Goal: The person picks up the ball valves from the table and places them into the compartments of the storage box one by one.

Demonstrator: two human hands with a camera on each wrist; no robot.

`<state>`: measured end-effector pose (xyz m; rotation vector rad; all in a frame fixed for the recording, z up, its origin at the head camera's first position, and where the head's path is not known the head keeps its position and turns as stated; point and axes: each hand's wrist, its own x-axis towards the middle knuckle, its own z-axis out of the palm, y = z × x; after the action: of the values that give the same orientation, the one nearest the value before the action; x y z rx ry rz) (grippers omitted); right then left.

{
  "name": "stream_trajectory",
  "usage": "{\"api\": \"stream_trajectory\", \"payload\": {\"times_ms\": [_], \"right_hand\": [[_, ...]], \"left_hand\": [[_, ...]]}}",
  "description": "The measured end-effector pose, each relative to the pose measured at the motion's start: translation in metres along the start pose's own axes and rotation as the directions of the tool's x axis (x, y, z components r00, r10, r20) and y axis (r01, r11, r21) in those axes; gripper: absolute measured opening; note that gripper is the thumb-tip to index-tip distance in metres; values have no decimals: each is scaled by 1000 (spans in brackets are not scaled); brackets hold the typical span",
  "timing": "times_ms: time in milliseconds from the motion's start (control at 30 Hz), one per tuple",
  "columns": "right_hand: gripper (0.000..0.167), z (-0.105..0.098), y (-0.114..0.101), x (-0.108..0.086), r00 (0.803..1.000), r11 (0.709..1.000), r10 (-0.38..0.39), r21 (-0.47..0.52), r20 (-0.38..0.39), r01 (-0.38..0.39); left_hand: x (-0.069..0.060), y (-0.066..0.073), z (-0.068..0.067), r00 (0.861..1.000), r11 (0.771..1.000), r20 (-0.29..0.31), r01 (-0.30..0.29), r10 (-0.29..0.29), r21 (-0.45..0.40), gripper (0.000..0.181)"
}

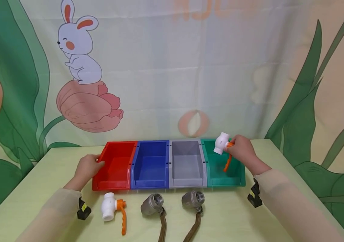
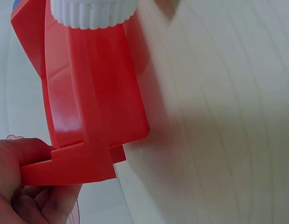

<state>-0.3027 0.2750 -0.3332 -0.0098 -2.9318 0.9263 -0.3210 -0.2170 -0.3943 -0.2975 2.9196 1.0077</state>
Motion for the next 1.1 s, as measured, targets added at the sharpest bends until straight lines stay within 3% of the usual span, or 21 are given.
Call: {"api": "stream_trajectory", "payload": {"times_ms": [200, 633, 1100], "right_hand": [[26, 9, 0, 6, 1000, 997, -27, -68, -14, 26], [22, 31, 1, 19, 998, 990, 36, -137, 48, -29], [25, 44, 7, 24, 996, 977, 50, -210, 73, -33]], "left_hand": [[0, 1, -1, 1000, 1000, -5, -4, 4, 6, 50], [1, 0, -1, 1000, 1000, -11, -2, 2, 22, 51], [1, -1, 1, 1000, 1000, -6, -15, 15, 5, 50]]}}
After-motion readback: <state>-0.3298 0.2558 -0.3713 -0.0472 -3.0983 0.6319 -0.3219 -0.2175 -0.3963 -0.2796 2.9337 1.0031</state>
